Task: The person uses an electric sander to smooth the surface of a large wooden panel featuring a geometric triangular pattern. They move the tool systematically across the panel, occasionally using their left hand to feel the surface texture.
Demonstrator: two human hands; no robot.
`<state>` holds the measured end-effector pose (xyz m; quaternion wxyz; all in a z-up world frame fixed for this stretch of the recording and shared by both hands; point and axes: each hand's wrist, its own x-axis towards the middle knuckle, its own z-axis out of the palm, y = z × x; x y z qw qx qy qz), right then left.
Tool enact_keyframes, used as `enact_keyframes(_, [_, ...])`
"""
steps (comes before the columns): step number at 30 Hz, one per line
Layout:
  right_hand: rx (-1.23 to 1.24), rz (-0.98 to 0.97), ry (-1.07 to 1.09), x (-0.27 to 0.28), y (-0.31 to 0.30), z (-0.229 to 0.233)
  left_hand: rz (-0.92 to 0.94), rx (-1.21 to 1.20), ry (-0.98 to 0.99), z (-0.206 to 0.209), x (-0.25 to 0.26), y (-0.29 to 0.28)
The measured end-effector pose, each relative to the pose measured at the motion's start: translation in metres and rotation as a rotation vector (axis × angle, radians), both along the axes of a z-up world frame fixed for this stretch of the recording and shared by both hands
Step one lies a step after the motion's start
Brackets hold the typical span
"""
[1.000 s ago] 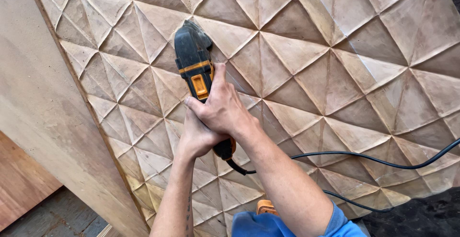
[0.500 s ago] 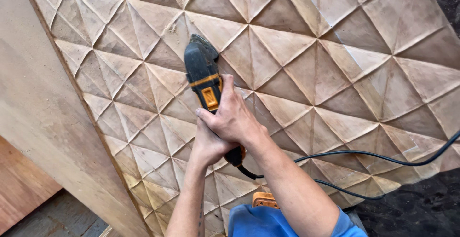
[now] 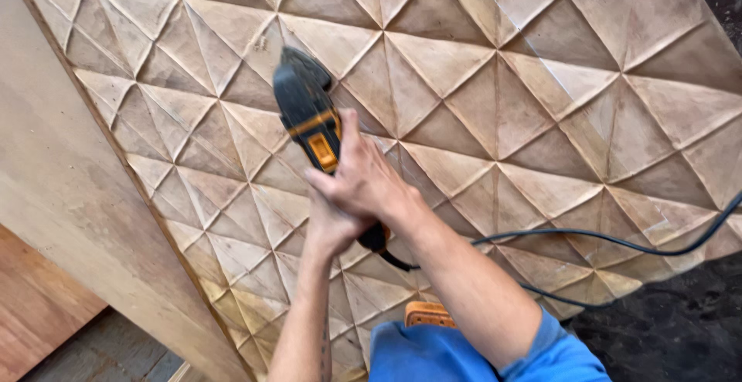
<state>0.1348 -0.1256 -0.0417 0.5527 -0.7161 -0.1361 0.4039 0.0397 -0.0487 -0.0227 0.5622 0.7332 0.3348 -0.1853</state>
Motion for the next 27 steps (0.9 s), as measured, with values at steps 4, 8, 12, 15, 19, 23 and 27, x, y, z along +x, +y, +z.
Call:
enact_keyframes(4, [0.049,-0.034,-0.177,0.026,0.004,-0.003,0.028,-0.023,-0.22,-0.011,0.023,0.003])
enact_keyframes(8, [0.026,-0.02,-0.116,-0.01,-0.007,-0.009,-0.007,-0.001,-0.075,-0.016,-0.013,-0.005])
enact_keyframes(12, [0.016,0.003,-0.12,0.011,0.0,-0.019,0.018,0.001,-0.136,-0.035,0.014,0.003])
enact_keyframes(15, [0.022,-0.016,-0.078,0.009,-0.004,-0.006,0.056,-0.028,0.004,-0.016,0.009,-0.004])
enact_keyframes(19, [0.089,-0.031,-0.22,0.013,-0.003,-0.005,0.103,-0.06,-0.202,-0.018,0.004,-0.005])
enact_keyframes(23, [0.071,-0.017,-0.147,0.013,-0.004,0.001,0.029,0.035,-0.116,-0.021,-0.004,-0.006])
enact_keyframes(27, [-0.175,0.121,-0.073,0.01,-0.004,-0.011,0.089,0.02,-0.209,-0.038,0.011,-0.004])
